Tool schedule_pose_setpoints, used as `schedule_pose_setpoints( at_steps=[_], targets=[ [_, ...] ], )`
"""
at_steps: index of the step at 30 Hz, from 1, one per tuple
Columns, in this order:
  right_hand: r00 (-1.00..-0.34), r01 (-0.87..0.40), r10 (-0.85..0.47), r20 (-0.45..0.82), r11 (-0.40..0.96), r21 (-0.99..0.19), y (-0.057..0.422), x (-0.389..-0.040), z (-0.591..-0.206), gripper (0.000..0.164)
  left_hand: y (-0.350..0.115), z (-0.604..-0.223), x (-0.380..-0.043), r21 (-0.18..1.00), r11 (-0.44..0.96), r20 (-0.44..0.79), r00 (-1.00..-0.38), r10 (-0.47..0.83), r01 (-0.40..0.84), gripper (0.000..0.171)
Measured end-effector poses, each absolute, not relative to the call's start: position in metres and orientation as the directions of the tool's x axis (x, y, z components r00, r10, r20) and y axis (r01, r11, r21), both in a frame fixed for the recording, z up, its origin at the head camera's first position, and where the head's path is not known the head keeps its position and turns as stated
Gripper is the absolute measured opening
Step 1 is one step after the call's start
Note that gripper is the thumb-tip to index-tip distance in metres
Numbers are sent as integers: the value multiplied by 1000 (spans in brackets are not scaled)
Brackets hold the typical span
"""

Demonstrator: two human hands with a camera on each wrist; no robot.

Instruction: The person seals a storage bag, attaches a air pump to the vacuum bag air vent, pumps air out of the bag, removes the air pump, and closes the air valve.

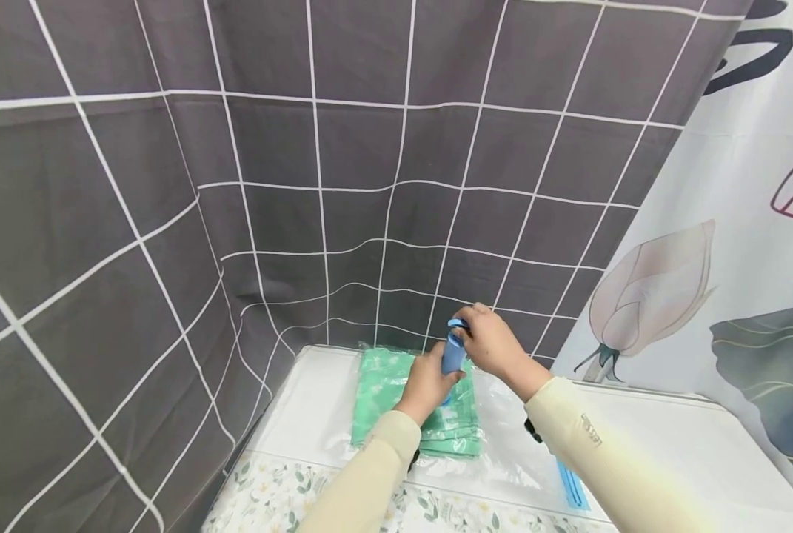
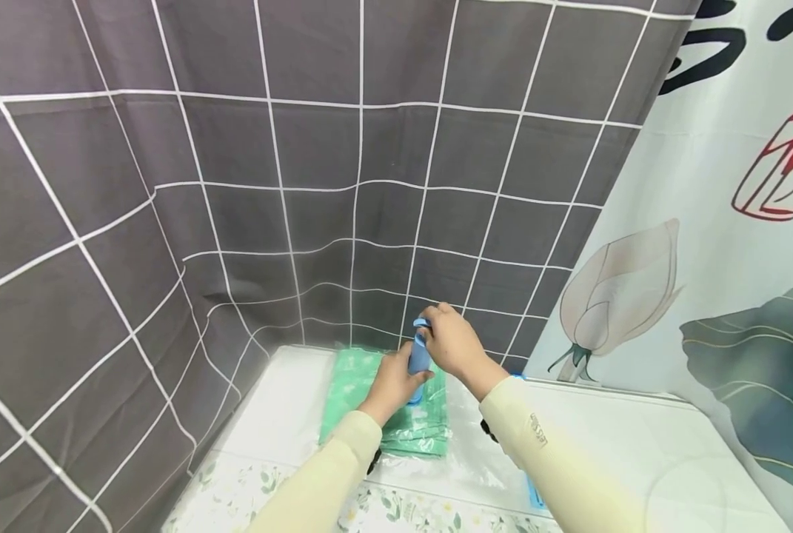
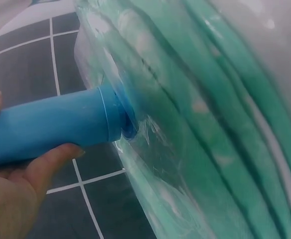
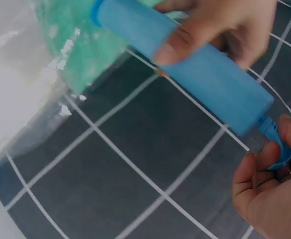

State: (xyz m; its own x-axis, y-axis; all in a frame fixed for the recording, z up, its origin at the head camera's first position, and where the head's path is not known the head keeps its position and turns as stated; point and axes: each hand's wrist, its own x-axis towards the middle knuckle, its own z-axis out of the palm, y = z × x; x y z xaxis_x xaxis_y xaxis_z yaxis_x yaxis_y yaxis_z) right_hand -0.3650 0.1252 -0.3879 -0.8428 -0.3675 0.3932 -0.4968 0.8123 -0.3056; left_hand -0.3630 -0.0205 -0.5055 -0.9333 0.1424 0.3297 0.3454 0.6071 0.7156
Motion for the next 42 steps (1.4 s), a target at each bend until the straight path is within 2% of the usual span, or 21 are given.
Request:
schedule_pose_setpoints(
  at_steps=[5,12,16,22,33,36,42],
  targets=[
    [-832,-509,-371,413,805,-304,129,-362,-351,22,-19,-504,-363,720,609,331,-936,120,333,56],
    [-818,-515,-356,452,803,-301,135,-348,-273,25,-21,-507,-362,698,615,375,-919,121,367,56],
    [-803,-528,-370,468,804,-271,131,-343,-254,27,-23,-510,-364,718,604,357,-928,107,346,56],
    [-792,-518,-353,498,820,-242,127,-343,-280,31,-23,-507,-362,711,608,363,-925,113,354,56],
    [-826,-508,-400,397,834,-215,122,-359,-386,18,-19,-511,-358,736,602,294,-947,129,311,55],
    [-824,-507,-405,396,839,-197,120,-359,-397,17,-18,-512,-358,730,603,307,-942,132,323,53],
    [-808,-533,-436,397,828,-177,120,-357,-392,16,-18,-510,-359,718,606,344,-931,120,343,52]
  ],
)
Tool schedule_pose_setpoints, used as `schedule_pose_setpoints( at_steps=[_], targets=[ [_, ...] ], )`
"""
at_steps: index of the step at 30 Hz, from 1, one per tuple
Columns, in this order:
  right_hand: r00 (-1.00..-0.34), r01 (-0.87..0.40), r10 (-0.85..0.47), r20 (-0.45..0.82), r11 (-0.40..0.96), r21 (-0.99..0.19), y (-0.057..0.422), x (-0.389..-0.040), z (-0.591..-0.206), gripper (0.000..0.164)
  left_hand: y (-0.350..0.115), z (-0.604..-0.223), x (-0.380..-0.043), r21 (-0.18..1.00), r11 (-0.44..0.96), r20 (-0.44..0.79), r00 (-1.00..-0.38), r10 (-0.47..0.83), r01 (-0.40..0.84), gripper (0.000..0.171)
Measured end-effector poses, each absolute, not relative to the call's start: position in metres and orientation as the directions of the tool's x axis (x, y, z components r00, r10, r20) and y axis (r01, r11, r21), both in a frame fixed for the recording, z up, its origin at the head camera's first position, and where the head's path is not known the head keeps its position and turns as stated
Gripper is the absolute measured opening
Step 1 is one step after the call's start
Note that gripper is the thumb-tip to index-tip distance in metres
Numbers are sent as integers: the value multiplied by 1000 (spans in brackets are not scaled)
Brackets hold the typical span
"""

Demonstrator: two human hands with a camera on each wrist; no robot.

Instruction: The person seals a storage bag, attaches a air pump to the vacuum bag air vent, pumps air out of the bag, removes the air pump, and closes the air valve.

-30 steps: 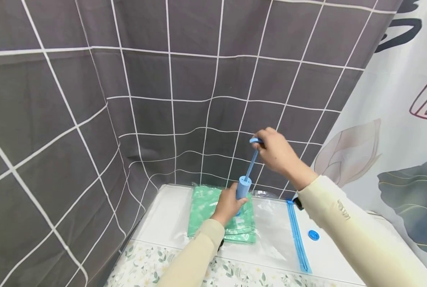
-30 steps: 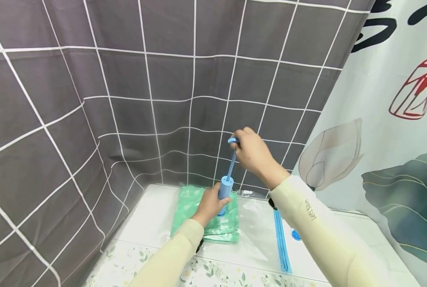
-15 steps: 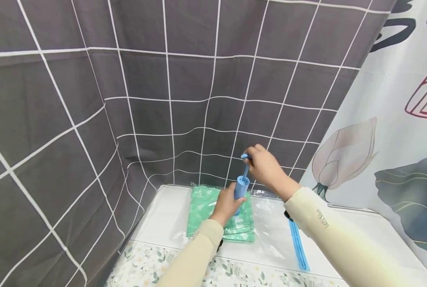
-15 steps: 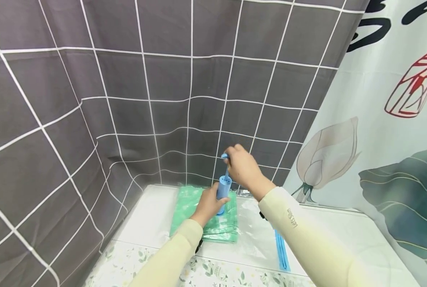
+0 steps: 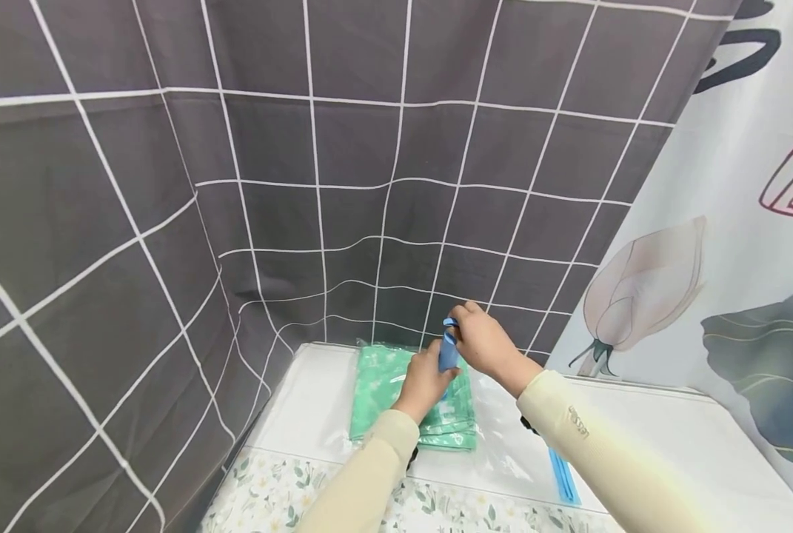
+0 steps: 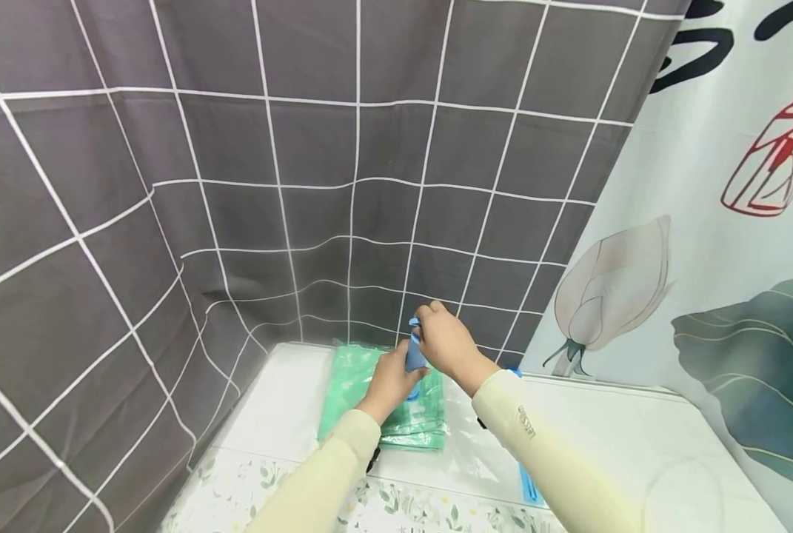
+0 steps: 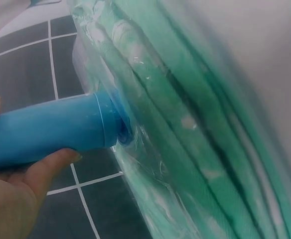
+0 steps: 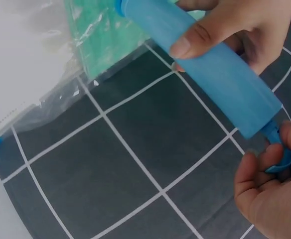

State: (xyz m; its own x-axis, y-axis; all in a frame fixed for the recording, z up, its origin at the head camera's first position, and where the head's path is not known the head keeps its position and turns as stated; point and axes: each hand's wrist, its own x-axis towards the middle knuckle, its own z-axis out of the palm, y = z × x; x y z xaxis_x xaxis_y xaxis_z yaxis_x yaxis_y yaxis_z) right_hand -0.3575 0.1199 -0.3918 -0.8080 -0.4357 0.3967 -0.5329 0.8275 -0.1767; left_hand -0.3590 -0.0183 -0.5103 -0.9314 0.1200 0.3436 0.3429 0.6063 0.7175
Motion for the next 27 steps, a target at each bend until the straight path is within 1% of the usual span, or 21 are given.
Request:
schedule_pose_setpoints(
  at_steps=[3,7,10,15,18,22,27],
  targets=[
    [-813,-534,-438,383,822,-195,120,-357,-379,17,-19,-506,-359,731,599,335,-936,104,328,54],
    [-806,-531,-410,428,820,-214,127,-354,-356,19,-18,-506,-357,735,601,317,-943,103,313,58],
    [-790,-540,-403,462,815,-211,134,-354,-329,21,-17,-508,-357,731,603,330,-939,98,320,59],
    [-787,-534,-386,482,818,-216,138,-349,-273,24,-17,-508,-359,720,601,365,-926,97,347,58],
    [-787,-522,-364,497,823,-224,137,-344,-257,26,-18,-507,-360,722,592,378,-921,97,359,58],
    [-793,-508,-348,501,831,-226,136,-342,-266,28,-18,-507,-359,731,584,368,-925,99,353,58],
    [-775,-536,-391,497,823,-188,133,-349,-310,22,-18,-510,-358,723,595,358,-927,114,352,57]
  ],
)
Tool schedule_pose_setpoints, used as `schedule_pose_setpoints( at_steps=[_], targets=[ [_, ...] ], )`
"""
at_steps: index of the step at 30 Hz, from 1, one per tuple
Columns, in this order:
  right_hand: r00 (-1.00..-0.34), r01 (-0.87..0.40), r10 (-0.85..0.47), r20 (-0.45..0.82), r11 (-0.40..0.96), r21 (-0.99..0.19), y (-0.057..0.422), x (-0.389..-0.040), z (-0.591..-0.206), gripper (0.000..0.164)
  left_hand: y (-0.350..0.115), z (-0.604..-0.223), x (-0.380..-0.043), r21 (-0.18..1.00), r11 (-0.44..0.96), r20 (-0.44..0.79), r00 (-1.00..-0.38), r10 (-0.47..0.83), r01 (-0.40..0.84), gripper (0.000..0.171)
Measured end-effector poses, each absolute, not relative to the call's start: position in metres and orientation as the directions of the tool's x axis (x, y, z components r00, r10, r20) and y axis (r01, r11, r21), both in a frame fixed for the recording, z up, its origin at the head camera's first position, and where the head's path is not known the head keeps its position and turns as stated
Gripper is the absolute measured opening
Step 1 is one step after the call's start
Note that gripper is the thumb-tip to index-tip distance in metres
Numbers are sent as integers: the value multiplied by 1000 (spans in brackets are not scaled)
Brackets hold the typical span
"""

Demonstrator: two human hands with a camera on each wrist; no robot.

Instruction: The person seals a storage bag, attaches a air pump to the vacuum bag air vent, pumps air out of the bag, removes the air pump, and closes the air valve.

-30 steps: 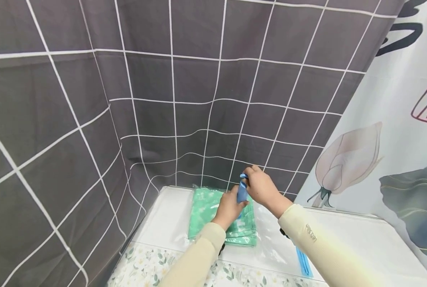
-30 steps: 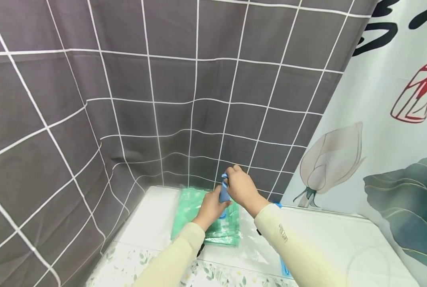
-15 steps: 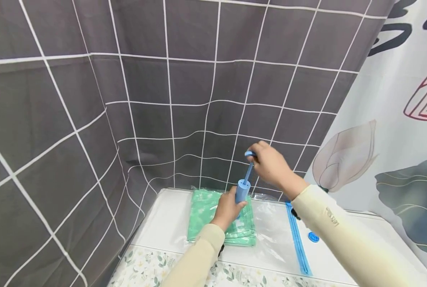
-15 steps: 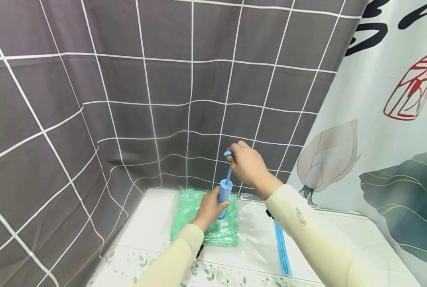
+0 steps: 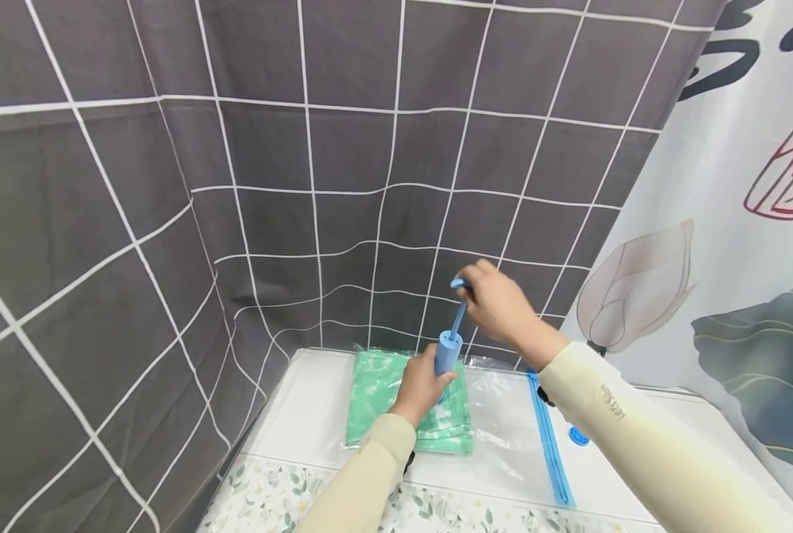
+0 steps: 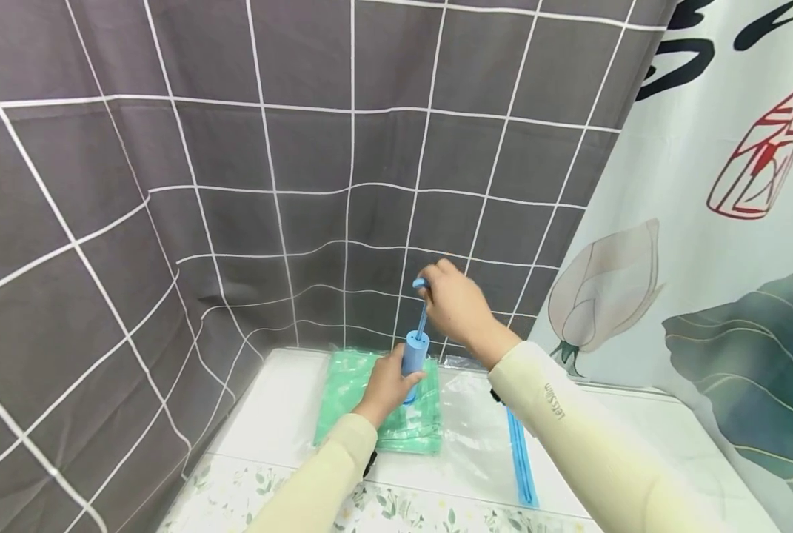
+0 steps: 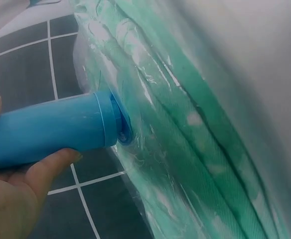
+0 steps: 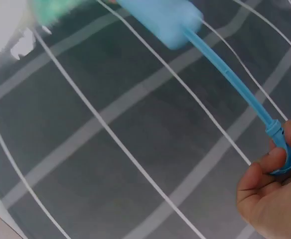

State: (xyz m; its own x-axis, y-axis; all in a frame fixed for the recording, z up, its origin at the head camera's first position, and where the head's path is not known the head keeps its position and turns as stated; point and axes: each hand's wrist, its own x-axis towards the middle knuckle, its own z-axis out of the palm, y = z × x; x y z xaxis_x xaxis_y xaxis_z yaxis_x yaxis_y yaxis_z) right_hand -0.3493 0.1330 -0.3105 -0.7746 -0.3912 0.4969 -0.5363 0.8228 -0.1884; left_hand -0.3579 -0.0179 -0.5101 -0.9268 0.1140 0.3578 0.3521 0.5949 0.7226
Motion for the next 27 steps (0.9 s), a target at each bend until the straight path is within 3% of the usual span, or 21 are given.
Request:
schedule_pose_setpoints(
  at_steps=[7,12,19,27],
  targets=[
    [-807,-529,-432,403,832,-166,123,-359,-375,20,-20,-508,-360,741,590,322,-941,107,321,55],
    [-815,-525,-423,396,829,-194,121,-358,-390,19,-19,-506,-358,731,605,310,-943,118,316,54],
    [-817,-522,-397,418,817,-244,127,-354,-368,19,-15,-505,-358,727,607,325,-939,109,322,55],
    [-821,-500,-349,451,822,-272,132,-343,-300,22,-16,-508,-356,713,620,346,-933,95,328,57]
  ],
)
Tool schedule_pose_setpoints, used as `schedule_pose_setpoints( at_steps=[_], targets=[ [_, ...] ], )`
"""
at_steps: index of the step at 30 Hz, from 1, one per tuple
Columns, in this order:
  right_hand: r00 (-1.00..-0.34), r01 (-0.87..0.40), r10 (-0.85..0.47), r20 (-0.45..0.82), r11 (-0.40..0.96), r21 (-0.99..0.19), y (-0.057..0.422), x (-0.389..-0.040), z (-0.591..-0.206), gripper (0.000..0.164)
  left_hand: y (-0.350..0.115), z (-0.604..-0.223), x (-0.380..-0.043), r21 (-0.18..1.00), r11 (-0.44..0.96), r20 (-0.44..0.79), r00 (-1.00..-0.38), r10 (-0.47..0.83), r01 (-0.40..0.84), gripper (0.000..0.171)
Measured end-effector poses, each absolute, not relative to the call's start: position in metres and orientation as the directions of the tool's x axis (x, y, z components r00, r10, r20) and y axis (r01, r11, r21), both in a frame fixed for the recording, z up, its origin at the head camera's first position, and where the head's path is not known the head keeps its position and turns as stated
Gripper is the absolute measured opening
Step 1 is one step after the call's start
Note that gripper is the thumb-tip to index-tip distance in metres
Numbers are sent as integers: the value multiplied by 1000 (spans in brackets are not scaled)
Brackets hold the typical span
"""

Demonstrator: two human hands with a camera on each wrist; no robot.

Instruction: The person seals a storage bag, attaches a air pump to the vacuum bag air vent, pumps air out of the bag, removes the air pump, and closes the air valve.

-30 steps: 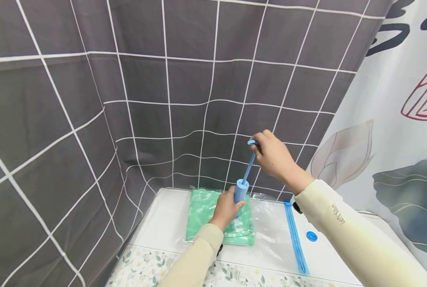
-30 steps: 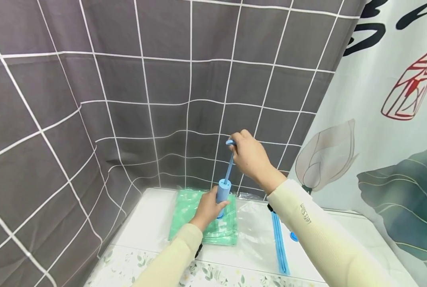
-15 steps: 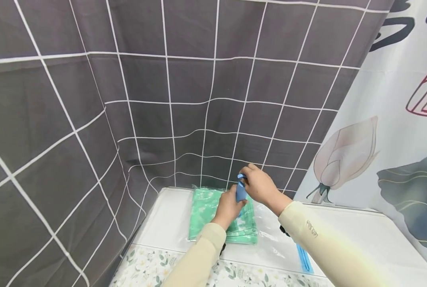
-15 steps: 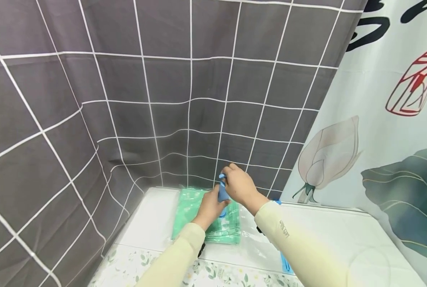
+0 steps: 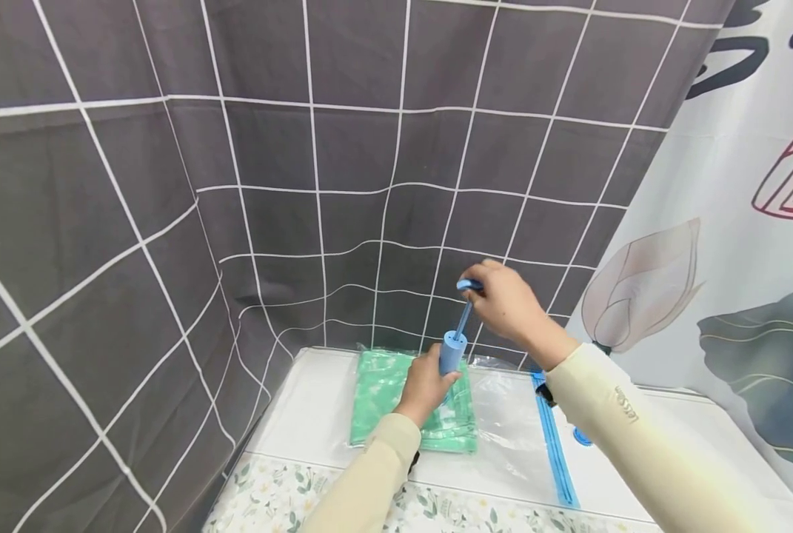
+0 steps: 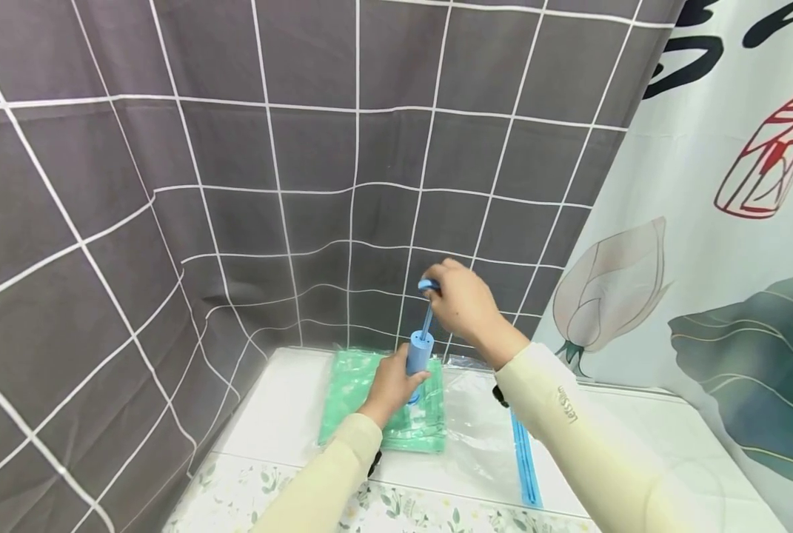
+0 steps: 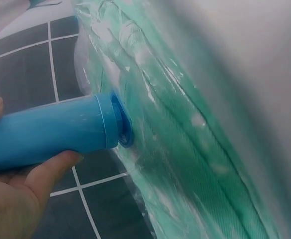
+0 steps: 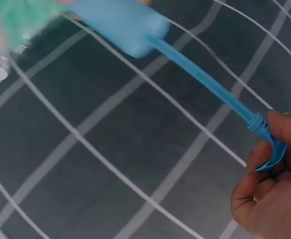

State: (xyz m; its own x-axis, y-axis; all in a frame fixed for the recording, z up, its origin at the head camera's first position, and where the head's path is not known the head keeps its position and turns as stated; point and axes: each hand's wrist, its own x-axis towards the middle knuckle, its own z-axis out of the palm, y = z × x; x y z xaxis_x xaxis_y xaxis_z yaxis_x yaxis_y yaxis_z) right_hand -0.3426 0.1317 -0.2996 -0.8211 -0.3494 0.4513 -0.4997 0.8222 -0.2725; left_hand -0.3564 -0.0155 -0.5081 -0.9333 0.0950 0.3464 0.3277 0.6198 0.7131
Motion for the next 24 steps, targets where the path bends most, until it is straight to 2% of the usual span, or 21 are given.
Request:
schedule_pose_setpoints(
  at_steps=[4,9,16,20,24],
  targets=[
    [-812,-503,-341,473,819,-274,128,-338,-273,23,-19,-508,-359,719,610,355,-930,90,333,58],
    [-797,-500,-338,501,834,-231,123,-338,-275,23,-23,-507,-362,715,604,375,-922,91,351,56],
    [-783,-507,-379,493,849,-153,118,-349,-329,20,-24,-505,-361,712,610,363,-926,107,349,57],
    [-799,-490,-372,473,859,-152,117,-351,-368,17,-22,-507,-358,719,610,331,-936,120,332,57],
    [-824,-458,-340,452,870,-181,117,-352,-385,17,-20,-509,-358,707,623,331,-935,127,335,56]
  ],
)
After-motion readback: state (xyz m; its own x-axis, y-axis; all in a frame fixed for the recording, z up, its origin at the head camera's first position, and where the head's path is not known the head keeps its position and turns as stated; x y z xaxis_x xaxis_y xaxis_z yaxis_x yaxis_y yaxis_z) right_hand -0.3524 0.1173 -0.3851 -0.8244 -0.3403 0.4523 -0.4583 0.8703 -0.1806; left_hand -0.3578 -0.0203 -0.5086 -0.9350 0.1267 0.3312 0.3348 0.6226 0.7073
